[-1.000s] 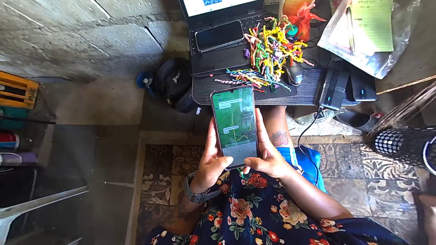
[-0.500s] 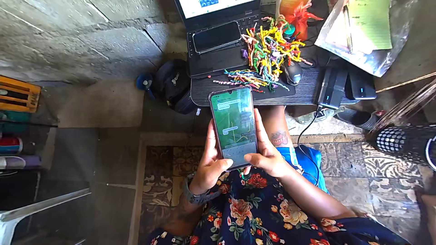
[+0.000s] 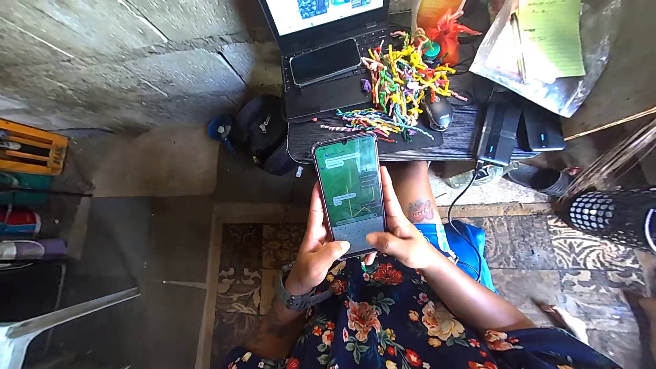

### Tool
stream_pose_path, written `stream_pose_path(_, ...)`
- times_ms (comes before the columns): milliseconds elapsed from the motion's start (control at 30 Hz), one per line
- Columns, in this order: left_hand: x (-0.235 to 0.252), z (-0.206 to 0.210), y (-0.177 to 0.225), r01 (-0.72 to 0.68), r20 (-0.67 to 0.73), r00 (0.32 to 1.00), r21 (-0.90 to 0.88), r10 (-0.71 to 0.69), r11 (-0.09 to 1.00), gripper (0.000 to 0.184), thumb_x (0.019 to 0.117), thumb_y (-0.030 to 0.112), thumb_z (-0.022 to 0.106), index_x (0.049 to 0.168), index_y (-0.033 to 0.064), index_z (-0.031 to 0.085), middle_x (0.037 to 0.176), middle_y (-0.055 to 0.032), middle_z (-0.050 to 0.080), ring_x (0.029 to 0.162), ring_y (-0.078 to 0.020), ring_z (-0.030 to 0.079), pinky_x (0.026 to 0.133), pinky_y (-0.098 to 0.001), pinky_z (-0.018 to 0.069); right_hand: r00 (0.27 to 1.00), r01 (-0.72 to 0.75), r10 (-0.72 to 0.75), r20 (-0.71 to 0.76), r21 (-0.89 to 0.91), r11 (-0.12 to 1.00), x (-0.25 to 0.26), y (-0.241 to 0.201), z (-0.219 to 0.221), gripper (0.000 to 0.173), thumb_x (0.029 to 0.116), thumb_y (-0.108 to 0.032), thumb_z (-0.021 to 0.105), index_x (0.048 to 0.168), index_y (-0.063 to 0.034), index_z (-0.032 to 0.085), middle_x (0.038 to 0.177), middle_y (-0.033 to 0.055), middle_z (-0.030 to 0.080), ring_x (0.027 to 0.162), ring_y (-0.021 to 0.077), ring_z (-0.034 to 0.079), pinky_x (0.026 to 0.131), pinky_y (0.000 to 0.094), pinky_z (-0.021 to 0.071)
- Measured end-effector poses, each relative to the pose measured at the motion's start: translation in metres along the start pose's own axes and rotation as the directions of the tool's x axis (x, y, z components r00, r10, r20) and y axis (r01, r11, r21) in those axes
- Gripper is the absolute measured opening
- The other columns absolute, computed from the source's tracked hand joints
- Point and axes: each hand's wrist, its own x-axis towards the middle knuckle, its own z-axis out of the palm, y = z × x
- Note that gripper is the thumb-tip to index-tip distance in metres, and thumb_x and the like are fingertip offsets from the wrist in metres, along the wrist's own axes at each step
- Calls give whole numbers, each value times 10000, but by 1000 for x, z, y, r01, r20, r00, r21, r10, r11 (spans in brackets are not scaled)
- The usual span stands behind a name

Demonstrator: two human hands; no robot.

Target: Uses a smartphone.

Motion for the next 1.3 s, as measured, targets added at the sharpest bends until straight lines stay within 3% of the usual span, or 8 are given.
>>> stream_pose_path(100, 1, 1, 1, -2, -11, 1000, 1, 2, 1000, 911, 919, -65, 494, 1639, 297, 69, 1545, 3, 454, 1347, -175, 533, 1117, -412, 470, 999, 18, -16, 30, -77, 997, 1, -3, 0, 1096, 878, -1, 601, 1606, -280, -169, 1500, 22, 455, 1079, 100, 685, 694, 246, 640)
stream_pose_path(233, 3, 2, -2, 7, -33, 999, -19, -8, 1000, 873, 960, -20, 507, 1635, 313, 64, 1533, -13, 462, 1320, -192, 559, 1080, -425, 506, 1000, -14, 15, -15, 52, 999, 1, 0, -4, 863, 1010, -210, 526, 1621, -369, -62, 1450, 14, 537, 1032, 153, 710, 637, 277, 639)
stream_pose_path(333, 4, 6, -4, 6, -113, 994, 52, -1, 999, 811, 998, 4, 482, 1631, 270, 51, 1505, -19, 483, 1293, -190, 581, 1063, -418, 526, 998, -23, 27, -51, 85, 996, 2, 5, -4, 784, 1022, -131, 399, 1626, -367, -41, 1423, 39, 554, 1029, 181, 715, 631, 296, 641)
stream_pose_path(533, 7, 15, -6, 51, -217, 976, 196, -7, 979, 840, 991, -25, 493, 1629, 179, -14, 1483, -49, 489, 1268, -164, 597, 1060, -378, 533, 1000, 5, -5, -1, 38, 999, -1, 7, -6, 965, 967, -147, 582, 1624, -326, -102, 1481, 20, 495, 1095, 150, 685, 711, 279, 642)
stream_pose_path(800, 6, 3, -3, 35, -51, 998, -125, -41, 992, 883, 906, -84, 426, 1636, 294, 102, 1511, -31, 485, 1317, -201, 560, 1090, -436, 488, 999, -15, 13, -41, -27, 1000, 2, 4, -4, 1119, 884, 2, 652, 1613, -305, -139, 1460, 10, 508, 991, 98, 709, 665, 230, 634)
stream_pose_path(933, 3, -1, -5, 28, -28, 999, -173, -34, 985, 893, 925, -62, 477, 1635, 332, 104, 1526, -34, 479, 1313, -218, 569, 1061, -455, 515, 999, -27, 29, -24, 65, 998, 3, 7, -8, 915, 997, -268, 589, 1617, -369, -77, 1439, 6, 553, 1006, 139, 713, 637, 255, 630)
stream_pose_path(1033, 3, 0, -5, 40, -47, 998, -159, -48, 986, 855, 949, -44, 449, 1631, 354, 123, 1490, -47, 515, 1263, -228, 607, 1008, -459, 552, 997, -19, 28, -71, 131, 991, 4, 11, -8, 784, 1020, -176, 432, 1627, -368, -25, 1379, 43, 599, 935, 171, 733, 577, 273, 625)
stream_pose_path(1300, 4, 4, -11, -1, -75, 997, -57, -3, 998, 881, 948, -56, 487, 1637, 261, 41, 1533, -6, 446, 1343, -170, 527, 1121, -412, 459, 924, -50, 16, -381, -81, 995, 14, 6, 13, 1022, 879, -101, 771, 1645, -250, 111, 1241, 21, 666, 675, 32, 676, 455, 152, 533)
